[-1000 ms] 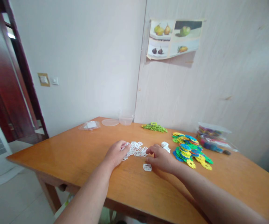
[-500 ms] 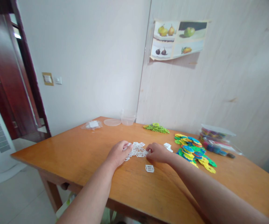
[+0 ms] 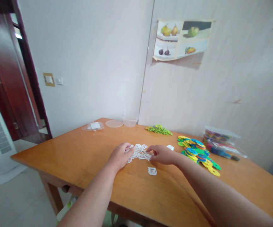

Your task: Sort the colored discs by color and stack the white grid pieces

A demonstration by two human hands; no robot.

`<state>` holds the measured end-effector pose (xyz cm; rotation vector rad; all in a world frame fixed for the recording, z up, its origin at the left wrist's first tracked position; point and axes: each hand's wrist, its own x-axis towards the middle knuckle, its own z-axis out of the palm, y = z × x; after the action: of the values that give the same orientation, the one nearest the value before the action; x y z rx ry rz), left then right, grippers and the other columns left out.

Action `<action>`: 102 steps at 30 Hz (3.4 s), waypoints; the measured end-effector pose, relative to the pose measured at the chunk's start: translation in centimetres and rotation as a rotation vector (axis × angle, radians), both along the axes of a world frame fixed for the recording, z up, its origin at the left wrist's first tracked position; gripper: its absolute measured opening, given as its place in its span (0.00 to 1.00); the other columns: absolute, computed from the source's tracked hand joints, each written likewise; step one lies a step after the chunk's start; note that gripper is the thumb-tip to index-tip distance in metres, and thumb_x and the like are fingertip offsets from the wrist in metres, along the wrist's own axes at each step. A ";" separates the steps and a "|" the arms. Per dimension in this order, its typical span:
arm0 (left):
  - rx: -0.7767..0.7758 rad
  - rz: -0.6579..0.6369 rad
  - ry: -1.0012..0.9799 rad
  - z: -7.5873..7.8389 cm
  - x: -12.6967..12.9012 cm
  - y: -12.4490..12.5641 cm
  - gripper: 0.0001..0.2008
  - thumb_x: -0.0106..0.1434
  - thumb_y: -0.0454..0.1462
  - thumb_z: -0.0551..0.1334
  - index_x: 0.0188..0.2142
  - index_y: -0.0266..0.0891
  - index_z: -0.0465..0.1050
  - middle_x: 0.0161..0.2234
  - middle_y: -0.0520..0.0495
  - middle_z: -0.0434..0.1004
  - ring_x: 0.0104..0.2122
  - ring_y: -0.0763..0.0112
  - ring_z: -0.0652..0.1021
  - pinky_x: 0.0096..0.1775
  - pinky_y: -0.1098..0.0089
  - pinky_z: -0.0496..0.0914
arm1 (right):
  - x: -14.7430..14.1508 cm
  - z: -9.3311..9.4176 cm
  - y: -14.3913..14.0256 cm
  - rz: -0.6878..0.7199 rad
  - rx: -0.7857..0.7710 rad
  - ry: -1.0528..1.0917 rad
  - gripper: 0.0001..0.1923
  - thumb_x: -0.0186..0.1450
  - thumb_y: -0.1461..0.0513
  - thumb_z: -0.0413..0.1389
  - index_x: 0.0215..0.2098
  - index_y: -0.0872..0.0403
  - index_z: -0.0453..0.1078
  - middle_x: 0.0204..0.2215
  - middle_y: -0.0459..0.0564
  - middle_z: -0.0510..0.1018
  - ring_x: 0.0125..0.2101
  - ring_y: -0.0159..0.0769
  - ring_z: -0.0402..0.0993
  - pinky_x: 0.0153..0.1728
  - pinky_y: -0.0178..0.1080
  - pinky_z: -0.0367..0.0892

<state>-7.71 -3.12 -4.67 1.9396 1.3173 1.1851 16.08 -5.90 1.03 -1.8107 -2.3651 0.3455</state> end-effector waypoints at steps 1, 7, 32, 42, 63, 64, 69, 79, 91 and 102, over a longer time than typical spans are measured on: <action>0.002 -0.003 0.003 0.0 0.0 0.0 0.17 0.59 0.51 0.60 0.38 0.40 0.75 0.35 0.46 0.80 0.37 0.67 0.78 0.39 0.71 0.70 | 0.1 0.0 0.0 0.019 -0.007 0.001 0.23 0.54 0.61 0.59 0.49 0.45 0.72 0.35 0.44 0.78 0.32 0.33 0.72 0.30 0.32 0.59; 0.007 0.011 0.013 0.0 0.0 0.0 0.18 0.59 0.51 0.60 0.38 0.41 0.75 0.36 0.46 0.80 0.37 0.67 0.78 0.39 0.71 0.69 | 0.0 -0.5 0.3 0.028 -0.006 0.002 0.15 0.53 0.61 0.59 0.40 0.50 0.75 0.33 0.44 0.78 0.31 0.33 0.71 0.28 0.32 0.58; -0.018 0.014 0.007 0.5 0.0 -0.3 0.17 0.59 0.50 0.61 0.39 0.41 0.75 0.38 0.44 0.80 0.41 0.64 0.78 0.44 0.69 0.70 | 0.7 1.6 -5.2 0.196 -0.066 0.073 0.14 0.57 0.57 0.59 0.40 0.52 0.76 0.28 0.43 0.74 0.27 0.30 0.66 0.25 0.31 0.56; -0.008 -0.003 0.020 0.3 -0.2 -0.2 0.18 0.60 0.51 0.59 0.40 0.41 0.75 0.38 0.45 0.80 0.40 0.65 0.78 0.43 0.70 0.70 | 1.7 1.6 -1.7 -0.147 0.043 -0.167 0.18 0.56 0.63 0.57 0.45 0.53 0.75 0.40 0.53 0.80 0.39 0.41 0.74 0.35 0.36 0.62; -0.029 0.000 0.017 0.7 -0.1 -0.6 0.17 0.58 0.50 0.61 0.40 0.41 0.75 0.39 0.44 0.81 0.42 0.63 0.78 0.44 0.69 0.69 | 0.4 -0.2 1.6 -0.332 -0.089 -0.185 0.20 0.46 0.55 0.64 0.35 0.56 0.76 0.35 0.57 0.81 0.33 0.44 0.77 0.25 0.35 0.64; -0.030 -0.002 0.019 0.8 -0.1 -0.7 0.18 0.58 0.50 0.61 0.40 0.41 0.75 0.39 0.43 0.80 0.42 0.63 0.78 0.44 0.69 0.69 | 0.4 -0.2 1.5 -0.336 -0.090 -0.179 0.19 0.45 0.55 0.64 0.34 0.56 0.76 0.34 0.57 0.81 0.32 0.44 0.77 0.24 0.35 0.64; -0.030 -0.001 0.016 0.8 -0.1 -0.7 0.17 0.58 0.49 0.62 0.41 0.41 0.75 0.40 0.43 0.80 0.43 0.63 0.78 0.44 0.69 0.69 | 0.3 -0.3 0.9 -0.347 -0.036 -0.128 0.13 0.48 0.58 0.61 0.32 0.56 0.74 0.32 0.55 0.80 0.30 0.42 0.76 0.23 0.35 0.60; 0.143 -0.009 0.107 0.5 -0.1 -0.3 0.14 0.63 0.46 0.57 0.41 0.41 0.75 0.41 0.44 0.77 0.42 0.65 0.76 0.44 0.69 0.68 | -0.2 -0.4 -0.4 -0.274 0.110 0.175 0.06 0.58 0.66 0.52 0.34 0.55 0.66 0.29 0.48 0.77 0.29 0.32 0.73 0.26 0.32 0.59; -0.062 -0.299 -0.053 3.0 0.6 -2.6 0.18 0.60 0.48 0.58 0.23 0.36 0.72 0.22 0.53 0.67 0.25 0.74 0.67 0.29 0.73 0.59 | -4.2 -0.6 -3.2 -0.002 0.070 0.848 0.05 0.59 0.62 0.54 0.34 0.53 0.65 0.24 0.41 0.71 0.26 0.30 0.70 0.28 0.33 0.63; -0.152 -0.334 -0.163 3.0 0.6 -2.7 0.21 0.59 0.51 0.59 0.24 0.35 0.71 0.20 0.55 0.63 0.23 0.76 0.63 0.27 0.74 0.56 | -4.5 0.2 -4.7 -0.003 0.405 0.165 0.07 0.61 0.57 0.56 0.35 0.52 0.72 0.31 0.46 0.77 0.30 0.33 0.70 0.28 0.34 0.55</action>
<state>-7.16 -5.85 -1.71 1.8230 0.9266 1.0216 11.62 -10.58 1.25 -1.5357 -2.1300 0.0091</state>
